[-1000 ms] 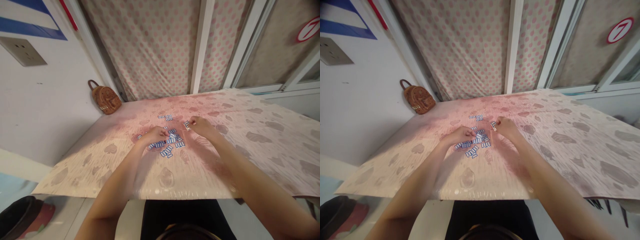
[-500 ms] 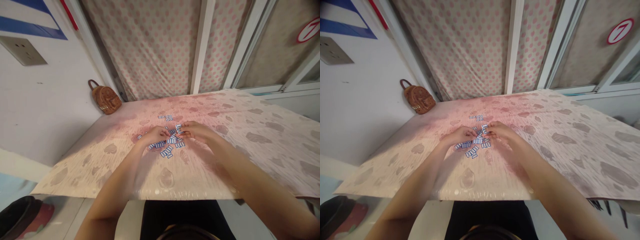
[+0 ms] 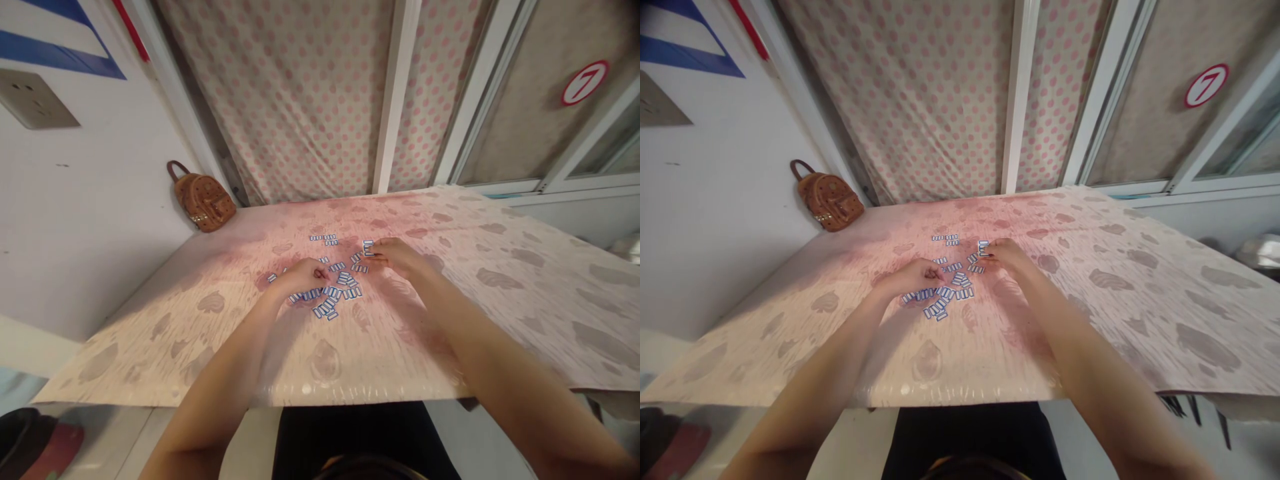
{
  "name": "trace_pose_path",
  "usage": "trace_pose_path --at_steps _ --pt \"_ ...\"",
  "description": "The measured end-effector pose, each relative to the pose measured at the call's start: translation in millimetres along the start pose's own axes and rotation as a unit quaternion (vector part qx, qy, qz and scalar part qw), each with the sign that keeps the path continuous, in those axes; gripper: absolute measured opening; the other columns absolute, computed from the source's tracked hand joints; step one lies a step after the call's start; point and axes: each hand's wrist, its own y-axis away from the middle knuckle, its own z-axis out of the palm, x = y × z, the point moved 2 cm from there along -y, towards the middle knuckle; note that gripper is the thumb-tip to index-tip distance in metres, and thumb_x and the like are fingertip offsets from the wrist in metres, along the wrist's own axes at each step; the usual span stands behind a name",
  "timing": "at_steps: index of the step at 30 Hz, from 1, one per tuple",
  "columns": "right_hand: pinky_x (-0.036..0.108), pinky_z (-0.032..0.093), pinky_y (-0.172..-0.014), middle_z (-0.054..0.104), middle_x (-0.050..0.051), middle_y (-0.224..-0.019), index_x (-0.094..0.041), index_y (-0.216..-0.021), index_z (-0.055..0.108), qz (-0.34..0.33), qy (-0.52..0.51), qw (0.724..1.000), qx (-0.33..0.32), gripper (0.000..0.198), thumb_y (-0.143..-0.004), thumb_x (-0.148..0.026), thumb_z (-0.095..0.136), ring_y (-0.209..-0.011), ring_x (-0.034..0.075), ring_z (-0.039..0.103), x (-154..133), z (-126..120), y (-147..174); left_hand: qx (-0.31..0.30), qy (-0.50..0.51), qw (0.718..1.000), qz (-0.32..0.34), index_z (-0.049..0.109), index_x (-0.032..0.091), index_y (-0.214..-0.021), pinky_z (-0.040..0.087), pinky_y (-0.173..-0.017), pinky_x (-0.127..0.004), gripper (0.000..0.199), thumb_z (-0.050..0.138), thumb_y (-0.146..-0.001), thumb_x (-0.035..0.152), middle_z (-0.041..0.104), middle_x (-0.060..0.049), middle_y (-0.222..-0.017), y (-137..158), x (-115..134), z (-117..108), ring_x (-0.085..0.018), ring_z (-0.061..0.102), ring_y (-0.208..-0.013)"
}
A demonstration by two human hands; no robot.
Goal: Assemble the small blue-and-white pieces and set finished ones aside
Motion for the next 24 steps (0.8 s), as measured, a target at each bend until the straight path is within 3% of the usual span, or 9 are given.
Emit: trace_pose_path --at_steps 5,8,11,15,24 --pt "0.027 0.058 -0.062 0.065 0.004 -0.060 -0.017 -0.060 0.054 -0.005 0.038 0.998 0.043 0.020 -0.072 -0.014 0.071 -0.065 0.018 0.068 4.4 -7.3 -10.6 0.099 -0.025 0.995 0.004 0.072 0.015 -0.090 0.043 -0.064 -0.023 0.019 0.064 -0.074 0.021 0.070 -0.003 -0.081 -6.6 1.3 5.9 -0.014 0.061 -0.073" --pt "0.020 0.050 -0.050 0.064 0.004 -0.060 -0.017 -0.062 0.055 -0.019 0.062 0.995 0.074 0.017 -0.075 -0.015 0.065 -0.058 0.013 0.063 4.4 -11.4 -15.1 0.126 -0.070 0.989 0.036 0.073 0.016 -0.100 0.043 -0.068 -0.024 0.027 0.065 -0.075 0.025 0.067 -0.004 -0.087 -11.4 4.7 13.0 -0.014 0.059 -0.077" --pt "0.017 0.046 -0.049 0.062 0.002 -0.061 -0.016 -0.064 0.054 -0.046 0.075 0.991 0.102 0.015 -0.077 -0.015 0.063 -0.057 0.010 0.060 2.5 -13.2 -15.2 0.112 -0.106 0.987 0.047 0.072 0.021 -0.105 0.044 -0.075 -0.026 0.034 0.070 -0.073 0.029 0.066 -0.004 -0.092 -15.2 7.1 19.6 -0.016 0.059 -0.082" --pt "0.018 0.047 -0.053 0.060 0.000 -0.063 -0.017 -0.066 0.054 -0.070 0.080 0.988 0.114 0.013 -0.074 -0.017 0.064 -0.058 0.009 0.058 -0.3 -11.8 -11.8 0.094 -0.119 0.987 0.056 0.073 0.021 -0.099 0.045 -0.080 -0.027 0.031 0.075 -0.069 0.030 0.066 -0.004 -0.093 -17.7 10.2 23.7 -0.018 0.059 -0.090" --pt "0.020 0.046 -0.055 0.056 -0.002 -0.064 -0.018 -0.068 0.054 -0.121 0.109 0.979 0.126 0.011 -0.070 -0.026 0.062 -0.058 0.009 0.053 -4.4 -9.8 -7.3 0.117 -0.100 0.987 -0.034 0.066 0.017 -0.082 0.043 -0.062 -0.022 0.010 0.058 -0.080 0.023 0.069 -0.002 -0.077 -11.0 6.3 13.6 -0.014 0.062 -0.071"
